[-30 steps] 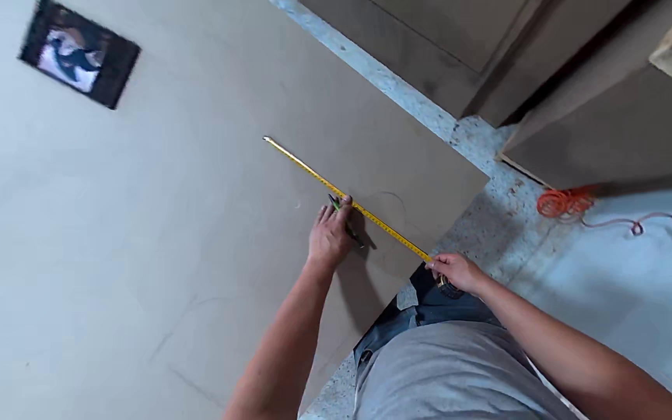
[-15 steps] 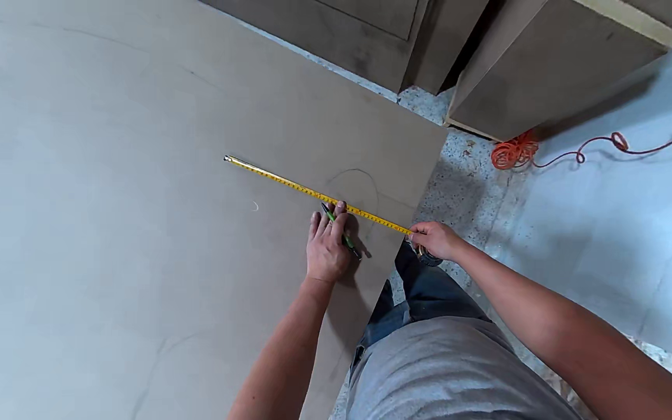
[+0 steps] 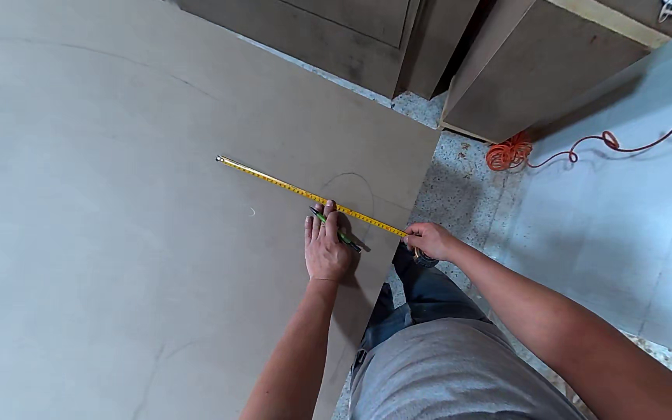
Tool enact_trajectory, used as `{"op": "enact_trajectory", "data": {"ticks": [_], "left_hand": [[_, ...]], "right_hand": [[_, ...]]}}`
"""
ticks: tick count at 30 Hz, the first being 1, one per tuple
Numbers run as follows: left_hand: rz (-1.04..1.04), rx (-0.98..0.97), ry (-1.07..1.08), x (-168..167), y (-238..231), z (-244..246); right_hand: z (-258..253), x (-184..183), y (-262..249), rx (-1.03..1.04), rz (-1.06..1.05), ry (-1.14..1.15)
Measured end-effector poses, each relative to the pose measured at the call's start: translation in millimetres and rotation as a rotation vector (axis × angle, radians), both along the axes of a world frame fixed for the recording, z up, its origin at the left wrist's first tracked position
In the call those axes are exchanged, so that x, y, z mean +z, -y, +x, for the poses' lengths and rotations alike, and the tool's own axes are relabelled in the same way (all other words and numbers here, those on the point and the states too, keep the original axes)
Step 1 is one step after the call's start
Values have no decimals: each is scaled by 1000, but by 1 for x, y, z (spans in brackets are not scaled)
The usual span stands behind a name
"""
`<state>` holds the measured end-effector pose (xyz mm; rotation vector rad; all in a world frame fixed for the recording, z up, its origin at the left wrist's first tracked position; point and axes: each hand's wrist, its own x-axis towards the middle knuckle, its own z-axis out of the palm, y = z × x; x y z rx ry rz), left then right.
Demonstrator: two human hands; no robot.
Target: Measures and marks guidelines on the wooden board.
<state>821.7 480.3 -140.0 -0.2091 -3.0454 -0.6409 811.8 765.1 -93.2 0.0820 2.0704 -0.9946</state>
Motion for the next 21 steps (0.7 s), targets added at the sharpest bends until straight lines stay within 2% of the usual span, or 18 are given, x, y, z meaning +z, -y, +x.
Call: {"op": "enact_trajectory", "data": {"ticks": [21], "left_hand": [[-13,27,-8,-1,-1,-1]], "right_hand": [[-4,-2,2,-2,55,-17]]}}
